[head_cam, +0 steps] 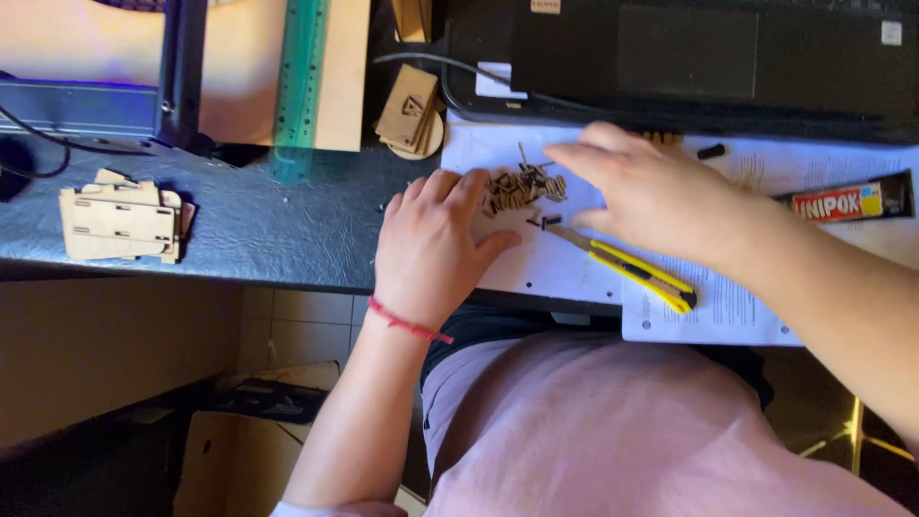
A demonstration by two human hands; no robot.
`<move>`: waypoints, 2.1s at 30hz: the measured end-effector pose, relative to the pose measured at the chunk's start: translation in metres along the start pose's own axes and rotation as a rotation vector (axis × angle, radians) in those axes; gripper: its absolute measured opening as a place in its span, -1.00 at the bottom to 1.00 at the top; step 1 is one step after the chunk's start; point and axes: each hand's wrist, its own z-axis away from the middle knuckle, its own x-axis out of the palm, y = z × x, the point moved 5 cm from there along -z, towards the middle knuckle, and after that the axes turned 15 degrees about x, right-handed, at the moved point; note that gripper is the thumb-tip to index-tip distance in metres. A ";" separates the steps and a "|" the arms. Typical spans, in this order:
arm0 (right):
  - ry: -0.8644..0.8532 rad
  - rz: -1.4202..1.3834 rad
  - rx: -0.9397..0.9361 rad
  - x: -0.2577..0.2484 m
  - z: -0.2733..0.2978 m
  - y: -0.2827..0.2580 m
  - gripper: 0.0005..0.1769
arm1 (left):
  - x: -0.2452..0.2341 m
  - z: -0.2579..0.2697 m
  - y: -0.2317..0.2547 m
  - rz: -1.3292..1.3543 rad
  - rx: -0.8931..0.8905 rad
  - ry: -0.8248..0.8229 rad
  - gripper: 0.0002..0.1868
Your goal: The person sorts small wooden pieces on a desk, then applies glue from a tube to a small component and joins it with another piece. They continue to handle and assemble the wooden parts by hand.
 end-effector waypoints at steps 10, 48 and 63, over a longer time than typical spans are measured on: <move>0.133 -0.137 -0.100 0.000 -0.003 -0.012 -0.29 | 0.013 -0.013 0.001 0.068 0.017 0.073 -0.41; 0.551 0.126 -0.788 0.036 -0.046 -0.050 -0.65 | -0.021 0.025 -0.019 0.045 0.007 0.465 -0.85; 0.842 -0.214 -0.517 0.049 -0.060 -0.018 -0.60 | -0.020 0.027 -0.015 0.068 -0.007 0.495 -0.89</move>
